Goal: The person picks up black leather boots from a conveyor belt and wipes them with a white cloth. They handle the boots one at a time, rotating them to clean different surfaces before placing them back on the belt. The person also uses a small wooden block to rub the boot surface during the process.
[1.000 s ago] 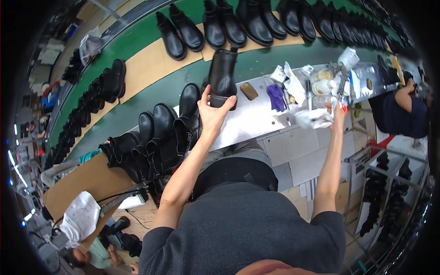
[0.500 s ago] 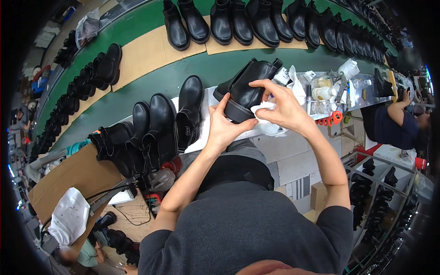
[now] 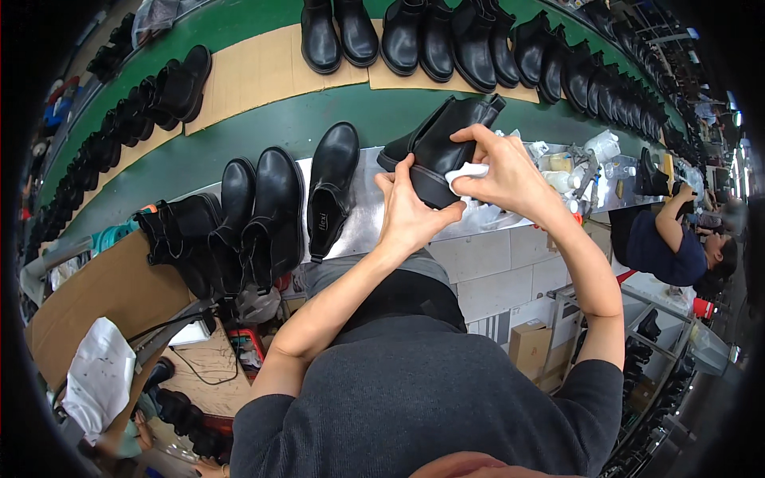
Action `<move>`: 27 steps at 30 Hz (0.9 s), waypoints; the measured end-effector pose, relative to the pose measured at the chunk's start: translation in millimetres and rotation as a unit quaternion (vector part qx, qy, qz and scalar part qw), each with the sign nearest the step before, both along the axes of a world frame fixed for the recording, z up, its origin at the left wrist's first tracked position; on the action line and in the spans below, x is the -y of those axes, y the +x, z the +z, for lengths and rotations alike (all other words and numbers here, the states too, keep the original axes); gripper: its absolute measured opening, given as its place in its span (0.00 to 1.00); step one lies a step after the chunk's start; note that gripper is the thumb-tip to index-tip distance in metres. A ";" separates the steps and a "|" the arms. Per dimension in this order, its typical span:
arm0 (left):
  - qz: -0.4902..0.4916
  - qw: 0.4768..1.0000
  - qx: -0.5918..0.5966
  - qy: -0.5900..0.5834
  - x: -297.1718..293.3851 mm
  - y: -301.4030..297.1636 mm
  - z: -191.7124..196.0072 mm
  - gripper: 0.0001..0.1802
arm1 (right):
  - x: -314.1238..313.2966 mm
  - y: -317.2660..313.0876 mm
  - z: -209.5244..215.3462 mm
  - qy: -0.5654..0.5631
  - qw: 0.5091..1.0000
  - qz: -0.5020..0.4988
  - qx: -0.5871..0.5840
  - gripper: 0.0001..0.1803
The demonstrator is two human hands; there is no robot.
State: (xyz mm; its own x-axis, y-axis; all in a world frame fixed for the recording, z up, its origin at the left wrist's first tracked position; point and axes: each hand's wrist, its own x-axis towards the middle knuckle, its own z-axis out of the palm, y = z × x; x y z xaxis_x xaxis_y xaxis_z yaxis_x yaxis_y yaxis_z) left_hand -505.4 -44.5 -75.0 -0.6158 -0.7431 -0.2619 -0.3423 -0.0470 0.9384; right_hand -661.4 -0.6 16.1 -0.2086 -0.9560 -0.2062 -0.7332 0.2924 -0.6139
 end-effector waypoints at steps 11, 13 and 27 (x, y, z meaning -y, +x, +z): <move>0.053 0.998 -0.040 -0.014 -14.5 -12.8 -7.6 0.56 | 4.1 -3.6 -0.4 -0.015 0.998 -0.002 -0.064 0.28; 0.054 0.998 -0.032 -0.006 -16.5 -18.3 -5.5 0.57 | 6.3 -3.6 -2.3 -0.016 0.993 -0.012 -0.115 0.27; 0.039 0.999 -0.037 -0.005 -3.4 -9.4 -2.8 0.56 | 14.5 -8.4 1.6 -0.003 0.999 0.025 -0.022 0.28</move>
State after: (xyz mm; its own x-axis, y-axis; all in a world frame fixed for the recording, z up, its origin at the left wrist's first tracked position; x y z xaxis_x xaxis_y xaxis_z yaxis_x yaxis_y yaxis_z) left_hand -514.8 -41.2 -77.8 -0.5738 -0.7915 -0.2106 -0.2682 -0.0613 0.9614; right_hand -669.7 -15.1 17.7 -0.1697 -0.9665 -0.1927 -0.7724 0.2519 -0.5830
